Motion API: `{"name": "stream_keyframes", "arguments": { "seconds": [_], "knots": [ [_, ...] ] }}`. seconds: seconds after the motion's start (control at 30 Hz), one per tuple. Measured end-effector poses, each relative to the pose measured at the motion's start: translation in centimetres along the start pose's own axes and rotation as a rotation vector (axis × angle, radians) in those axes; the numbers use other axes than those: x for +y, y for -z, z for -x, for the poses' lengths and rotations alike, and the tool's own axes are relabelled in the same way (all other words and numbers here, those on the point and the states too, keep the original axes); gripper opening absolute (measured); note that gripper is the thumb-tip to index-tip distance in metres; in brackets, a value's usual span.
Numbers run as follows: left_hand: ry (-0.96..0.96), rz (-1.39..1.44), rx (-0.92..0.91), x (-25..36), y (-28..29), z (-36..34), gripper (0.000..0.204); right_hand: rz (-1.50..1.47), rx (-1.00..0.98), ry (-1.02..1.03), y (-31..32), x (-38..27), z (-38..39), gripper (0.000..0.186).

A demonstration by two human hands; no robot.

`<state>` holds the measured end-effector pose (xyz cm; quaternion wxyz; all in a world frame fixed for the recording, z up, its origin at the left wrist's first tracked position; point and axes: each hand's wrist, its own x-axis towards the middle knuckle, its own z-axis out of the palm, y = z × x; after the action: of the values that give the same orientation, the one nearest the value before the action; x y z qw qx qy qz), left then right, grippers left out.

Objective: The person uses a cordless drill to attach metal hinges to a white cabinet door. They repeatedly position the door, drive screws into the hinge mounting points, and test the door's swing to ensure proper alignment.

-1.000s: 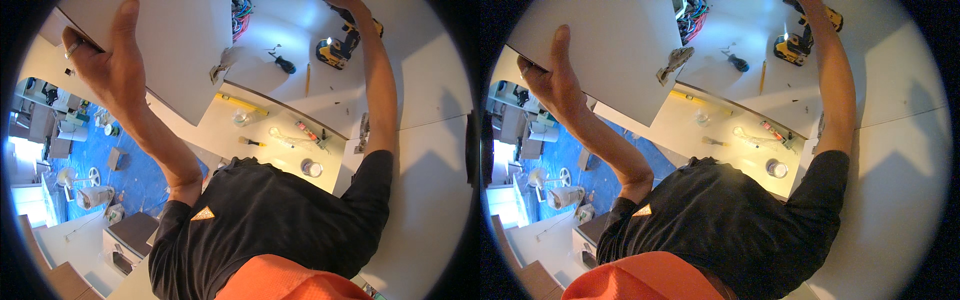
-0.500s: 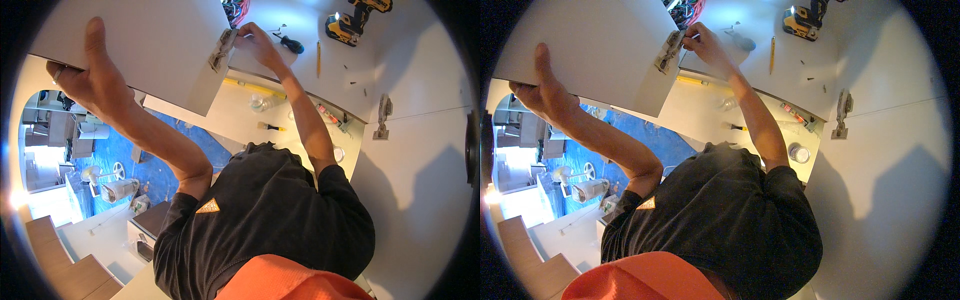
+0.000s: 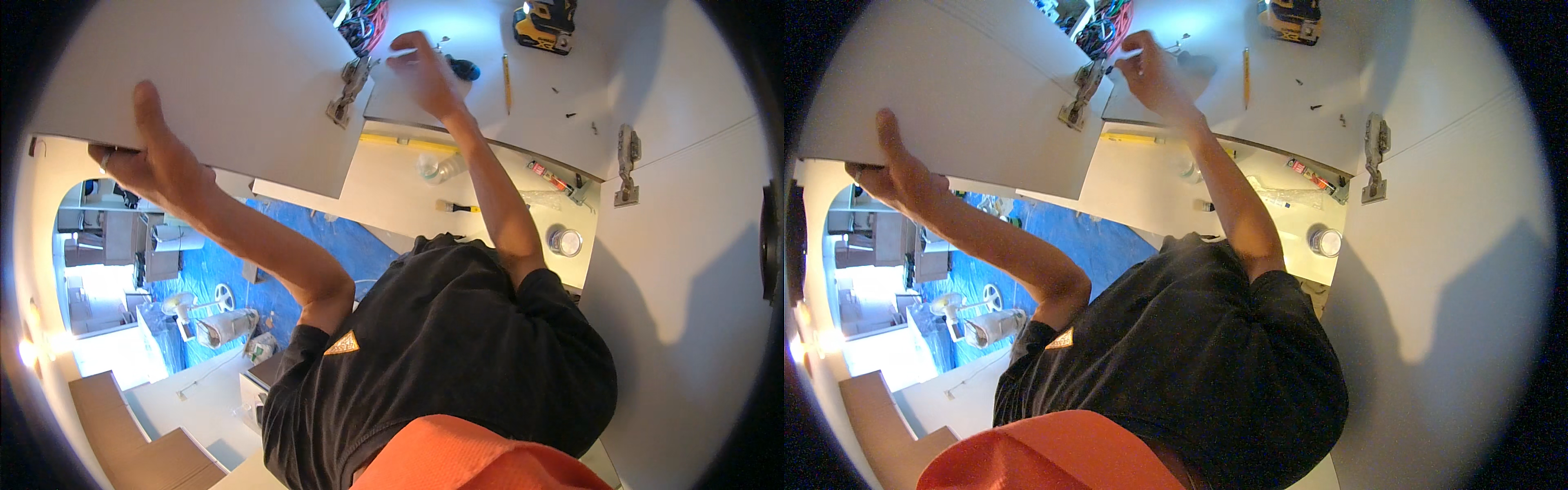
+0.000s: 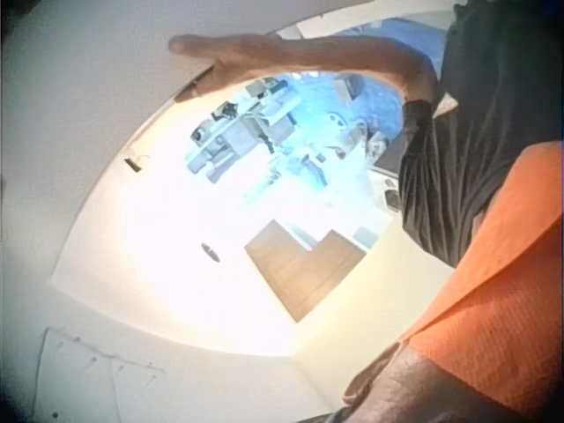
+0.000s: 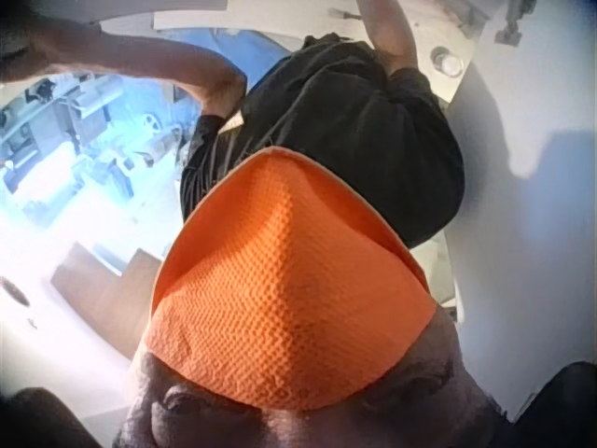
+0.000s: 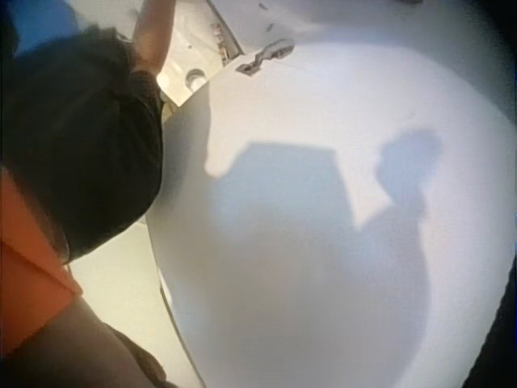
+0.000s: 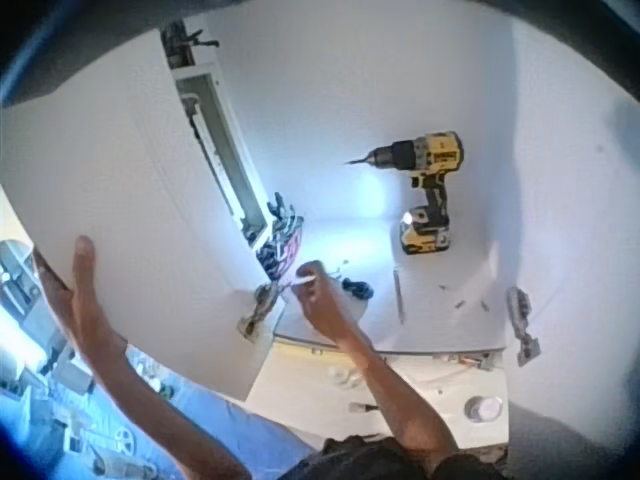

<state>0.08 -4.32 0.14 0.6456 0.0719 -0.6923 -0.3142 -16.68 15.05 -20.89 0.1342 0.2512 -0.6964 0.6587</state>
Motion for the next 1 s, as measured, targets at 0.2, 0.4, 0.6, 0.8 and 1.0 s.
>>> {"name": "stream_keyframes", "arguments": {
  "seconds": [0.2, 0.4, 0.6, 0.8, 1.0],
  "knots": [
    [0.053, -0.028, 0.012, 0.5, -0.1, 0.3, 0.085, 0.376, 0.817, 0.259, 17.9, -1.3, -3.7, 0.056],
    [0.065, -0.028, -0.033, 0.1, 0.3, 0.1, 0.093, 0.179, 0.214, 0.015, 28.9, 4.1, -11.8, 0.053],
    [0.036, 0.049, -0.033, -0.3, 0.1, 0.1, 0.086, -0.143, -0.147, -0.145, 30.1, 7.2, -16.8, 0.039],
    [-0.005, 0.032, -0.045, -0.5, 0.5, -0.1, 0.083, -0.066, -0.201, -0.263, 29.8, 6.2, -17.3, 0.04],
    [-0.008, 0.001, -0.017, 0.0, 0.3, 0.0, 0.085, -0.174, -0.115, -0.138, 27.0, 3.0, -15.6, 0.022]
  ]
}}
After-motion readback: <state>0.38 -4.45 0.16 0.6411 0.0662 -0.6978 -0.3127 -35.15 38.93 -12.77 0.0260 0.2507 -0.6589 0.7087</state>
